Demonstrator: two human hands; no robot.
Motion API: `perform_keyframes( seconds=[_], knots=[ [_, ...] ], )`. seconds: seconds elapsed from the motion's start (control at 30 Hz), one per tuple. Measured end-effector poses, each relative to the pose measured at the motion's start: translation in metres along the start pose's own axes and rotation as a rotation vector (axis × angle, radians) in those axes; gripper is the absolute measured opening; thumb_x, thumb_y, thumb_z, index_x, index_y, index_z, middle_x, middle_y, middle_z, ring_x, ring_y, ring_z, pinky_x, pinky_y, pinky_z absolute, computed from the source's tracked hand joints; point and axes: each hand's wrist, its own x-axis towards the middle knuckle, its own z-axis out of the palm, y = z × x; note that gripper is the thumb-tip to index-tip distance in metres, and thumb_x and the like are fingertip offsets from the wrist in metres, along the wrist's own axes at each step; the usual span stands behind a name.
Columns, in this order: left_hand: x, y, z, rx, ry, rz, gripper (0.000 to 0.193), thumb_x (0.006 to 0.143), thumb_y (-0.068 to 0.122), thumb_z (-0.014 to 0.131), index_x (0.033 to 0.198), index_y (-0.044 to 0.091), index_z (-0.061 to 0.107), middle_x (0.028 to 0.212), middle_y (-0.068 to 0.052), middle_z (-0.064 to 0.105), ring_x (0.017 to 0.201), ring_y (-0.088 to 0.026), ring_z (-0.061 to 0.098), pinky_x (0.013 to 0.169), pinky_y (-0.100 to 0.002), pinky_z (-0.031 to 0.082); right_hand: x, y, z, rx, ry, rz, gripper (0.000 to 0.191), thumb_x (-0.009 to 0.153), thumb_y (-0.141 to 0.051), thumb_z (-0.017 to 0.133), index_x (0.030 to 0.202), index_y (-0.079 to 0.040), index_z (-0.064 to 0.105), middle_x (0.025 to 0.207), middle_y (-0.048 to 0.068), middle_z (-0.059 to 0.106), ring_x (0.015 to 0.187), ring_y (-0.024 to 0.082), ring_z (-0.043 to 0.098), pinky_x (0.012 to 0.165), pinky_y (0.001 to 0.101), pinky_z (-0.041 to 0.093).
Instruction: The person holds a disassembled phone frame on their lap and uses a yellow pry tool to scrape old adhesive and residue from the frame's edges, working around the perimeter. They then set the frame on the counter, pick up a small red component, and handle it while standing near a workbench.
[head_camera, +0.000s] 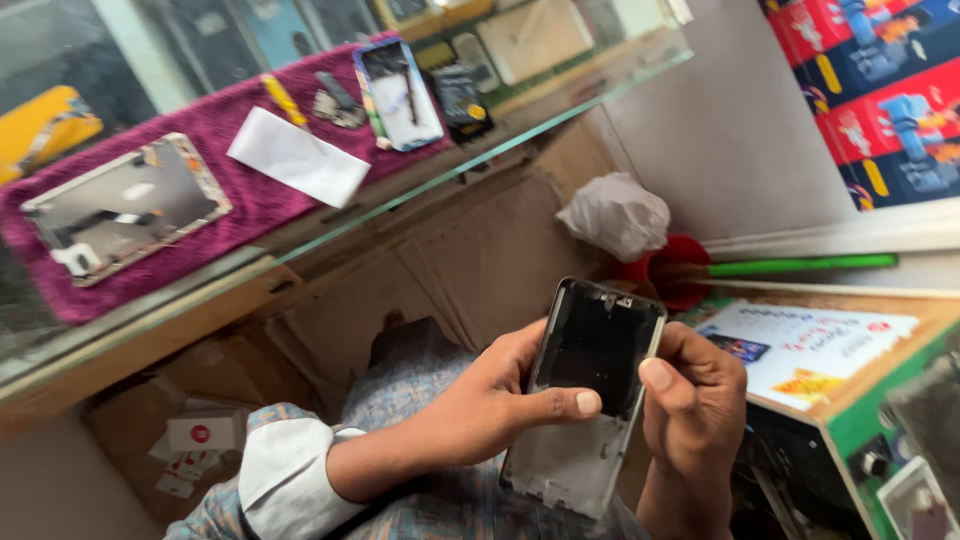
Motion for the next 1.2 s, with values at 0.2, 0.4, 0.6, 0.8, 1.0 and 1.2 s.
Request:
perform_keyframes(
  seconds=[0.2,0.4,0.6,0.8,1.0,1.2],
  knots=[
    [0.034,-0.081,0.053,0.053,-0.021,0.049,0.059,0.099,0.02,0.069,0.15,0.005,0.043,0.135,0.0,0.057,0.127,-0.008,0.051,0.111,-0.028,0.043,-0.039,-0.009,-0.082,-0.037,0.03,0.089,0.021,0.094,-0.009,0.061,0.101,0.01,0.068,0.091,0.01,0.07,0.082,0.013,0.061,0.078,0.0252,0.048],
    [0.042,-0.149,0.083,-0.041,0.085,0.024,0.051,0.1,0.02,0.068,0.143,0.001,0.049,0.127,-0.003,0.062,0.118,-0.012,0.056,0.104,-0.031,0.048,-0.054,-0.003,-0.135,-0.072,0.026,0.239,0.015,0.095,-0.009,0.061,0.087,0.003,0.063,0.073,-0.001,0.057,0.063,0.003,0.044,0.056,0.0192,0.032],
    [0.02,-0.145,0.07,0.182,0.334,0.102,0.041,0.102,0.024,0.066,0.133,-0.002,0.057,0.118,-0.004,0.065,0.11,-0.011,0.058,0.098,-0.031,0.05,-0.025,0.012,-0.105,-0.191,-0.22,0.184,0.02,0.099,-0.011,0.062,0.082,-0.002,0.058,0.074,-0.007,0.05,0.067,0.002,0.039,0.058,0.0212,0.03],
    [-0.019,-0.073,0.02,0.258,0.48,0.27,0.05,0.102,0.024,0.063,0.145,0.003,0.051,0.128,-0.005,0.063,0.119,-0.012,0.058,0.105,-0.03,0.048,0.016,0.021,-0.003,-0.486,-0.281,0.066,0.027,0.101,-0.017,0.062,0.078,-0.002,0.059,0.063,-0.007,0.047,0.06,0.001,0.037,0.052,0.0222,0.029],
    [-0.065,0.007,-0.053,0.032,0.482,0.368,0.059,0.102,0.02,0.061,0.156,0.004,0.041,0.141,-0.006,0.059,0.126,-0.013,0.056,0.109,-0.032,0.047,0.069,0.042,0.114,-0.516,-0.426,-0.12,0.031,0.107,-0.017,0.057,0.08,-0.002,0.059,0.068,-0.002,0.051,0.065,0.004,0.045,0.059,0.0231,0.035],
    [-0.118,0.067,-0.14,-0.219,0.429,0.348,0.052,0.106,0.014,0.059,0.149,-0.008,0.043,0.123,-0.018,0.068,0.106,-0.029,0.073,0.096,-0.043,0.059,0.161,0.116,0.227,-0.438,-0.411,0.022,0.021,0.105,-0.014,0.063,0.09,0.0,0.066,0.076,0.001,0.065,0.07,0.006,0.059,0.065,0.0225,0.046]
  ],
)
